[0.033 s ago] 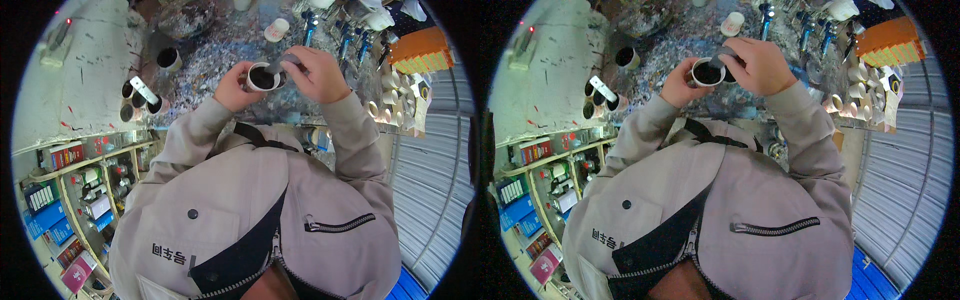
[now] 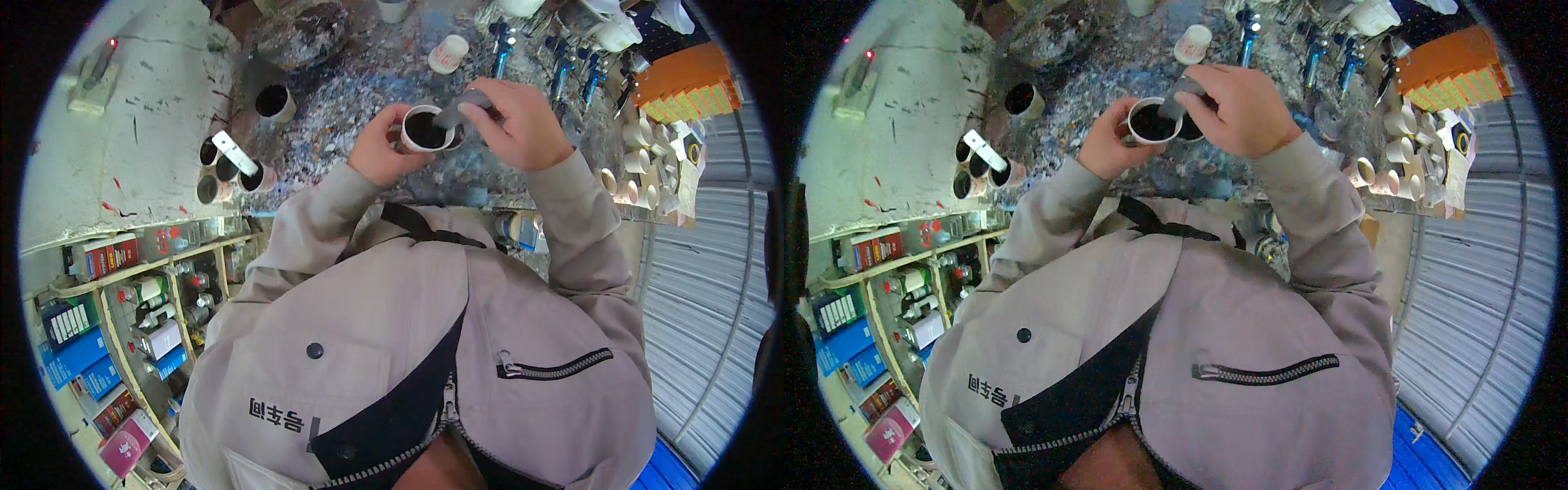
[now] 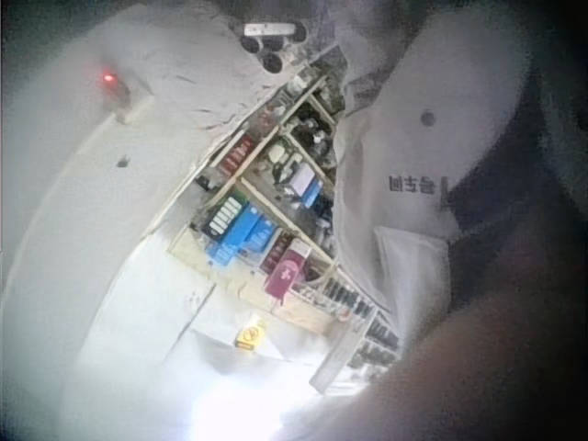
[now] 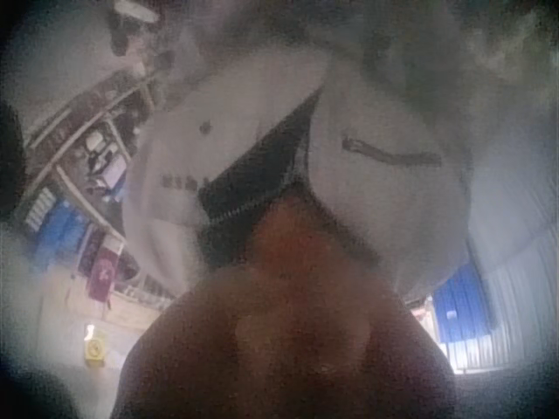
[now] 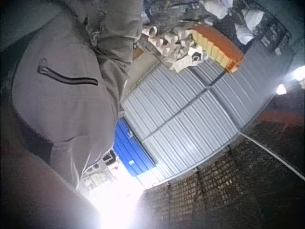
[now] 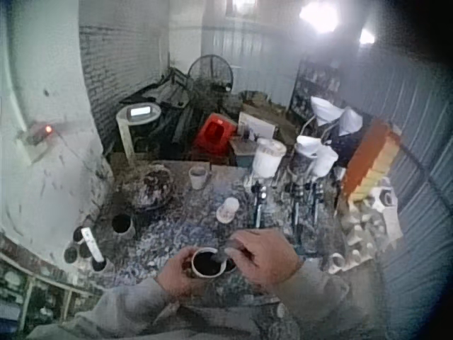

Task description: The person mixes dark paint in small cups using a stir stick, then pours the mixture into a spray gun cup and assembles the spray gun. They handle multiple cups, a pink paint can, and a spray gun on a cluttered workbench.

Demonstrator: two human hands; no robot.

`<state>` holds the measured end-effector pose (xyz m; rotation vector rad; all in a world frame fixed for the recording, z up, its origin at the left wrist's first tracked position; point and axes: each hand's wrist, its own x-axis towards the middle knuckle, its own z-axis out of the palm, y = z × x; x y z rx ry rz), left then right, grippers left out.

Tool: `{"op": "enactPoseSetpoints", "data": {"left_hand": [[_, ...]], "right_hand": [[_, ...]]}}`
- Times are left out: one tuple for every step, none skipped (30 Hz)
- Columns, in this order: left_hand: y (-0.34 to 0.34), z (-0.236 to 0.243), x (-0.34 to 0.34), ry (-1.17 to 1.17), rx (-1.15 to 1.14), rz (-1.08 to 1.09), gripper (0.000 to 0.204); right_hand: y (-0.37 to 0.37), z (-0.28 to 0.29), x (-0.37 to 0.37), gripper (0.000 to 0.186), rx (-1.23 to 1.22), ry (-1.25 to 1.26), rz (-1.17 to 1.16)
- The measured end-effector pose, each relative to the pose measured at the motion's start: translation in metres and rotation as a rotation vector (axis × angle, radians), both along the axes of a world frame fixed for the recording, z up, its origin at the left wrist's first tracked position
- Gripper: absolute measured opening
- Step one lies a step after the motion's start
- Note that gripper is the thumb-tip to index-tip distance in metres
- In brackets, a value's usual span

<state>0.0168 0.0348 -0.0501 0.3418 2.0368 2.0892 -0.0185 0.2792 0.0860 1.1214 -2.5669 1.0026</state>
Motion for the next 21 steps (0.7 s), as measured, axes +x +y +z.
{"op": "enactPoseSetpoints", "data": {"left_hand": [[0.006, 0.003, -0.004, -0.016, 0.006, 0.005, 0.069], [0.012, 0.005, -0.008, -0.028, 0.022, 0.007, 0.069], [0.018, 0.007, -0.011, -0.057, 0.036, 0.015, 0.069], [0.023, 0.009, -0.013, 0.011, 0.007, 0.031, 0.069], [0.027, 0.011, -0.015, 0.012, 0.006, 0.032, 0.069], [0.029, 0.013, -0.016, 0.003, -0.002, 0.034, 0.068], [0.030, 0.014, -0.016, -0.026, -0.020, 0.049, 0.068], [0.032, 0.016, -0.015, -0.025, -0.020, 0.053, 0.068], [0.032, 0.017, -0.013, -0.043, -0.032, 0.068, 0.067], [0.032, 0.019, -0.012, -0.037, -0.022, 0.071, 0.067], [0.032, 0.020, -0.010, -0.063, -0.047, 0.094, 0.067], [0.031, 0.021, -0.008, -0.066, -0.049, 0.104, 0.067], [0.030, 0.023, -0.007, -0.056, -0.039, 0.108, 0.068], [0.030, 0.024, -0.006, -0.021, -0.080, 0.133, 0.067], [0.029, 0.025, -0.005, 0.001, -0.072, 0.136, 0.067], [0.029, 0.025, -0.003, 0.007, -0.070, 0.144, 0.067], [0.028, 0.025, 0.000, -0.010, -0.080, 0.156, 0.067], [0.028, 0.025, 0.002, -0.007, -0.051, 0.161, 0.067], [0.027, 0.025, 0.005, -0.027, -0.034, 0.171, 0.067], [0.026, 0.025, 0.007, -0.044, -0.015, 0.182, 0.068], [0.025, 0.025, 0.009, -0.023, -0.015, 0.191, 0.068]], "right_hand": [[0.006, 0.002, -0.004, 0.016, -0.008, -0.036, 0.028], [0.011, 0.003, -0.007, 0.016, -0.014, -0.074, 0.057], [0.015, 0.003, -0.011, 0.016, -0.026, -0.124, 0.092], [0.015, 0.001, -0.013, 0.017, -0.051, -0.100, 0.088], [0.017, 0.001, -0.015, 0.018, -0.097, -0.049, 0.074], [0.018, -0.001, -0.019, 0.019, -0.135, -0.015, 0.061], [0.019, -0.002, -0.022, 0.019, -0.166, 0.016, 0.051], [0.024, 0.000, -0.029, 0.022, -0.106, 0.072, 0.035], [0.027, 0.002, -0.034, 0.023, -0.071, 0.059, 0.049], [0.031, 0.004, -0.038, 0.023, -0.039, 0.048, 0.062], [0.032, 0.006, -0.042, 0.023, -0.012, 0.043, 0.070], [0.032, 0.006, -0.044, 0.022, -0.014, 0.048, 0.092], [0.029, 0.005, -0.044, 0.021, -0.031, -0.022, 0.129], [0.027, 0.004, -0.043, 0.020, -0.045, -0.092, 0.165], [0.025, 0.002, -0.041, 0.019, -0.047, -0.152, 0.190], [0.020, -0.002, -0.038, 0.019, -0.126, -0.225, 0.185], [0.016, -0.006, -0.036, 0.020, -0.221, -0.295, 0.120], [0.013, -0.011, -0.033, 0.020, -0.314, -0.368, 0.054], [0.010, -0.017, -0.031, 0.021, -0.405, -0.455, 0.010], [0.010, -0.021, -0.033, 0.021, -0.487, -0.525, -0.054], [0.012, -0.024, -0.038, 0.021, -0.569, -0.606, -0.094]]}}
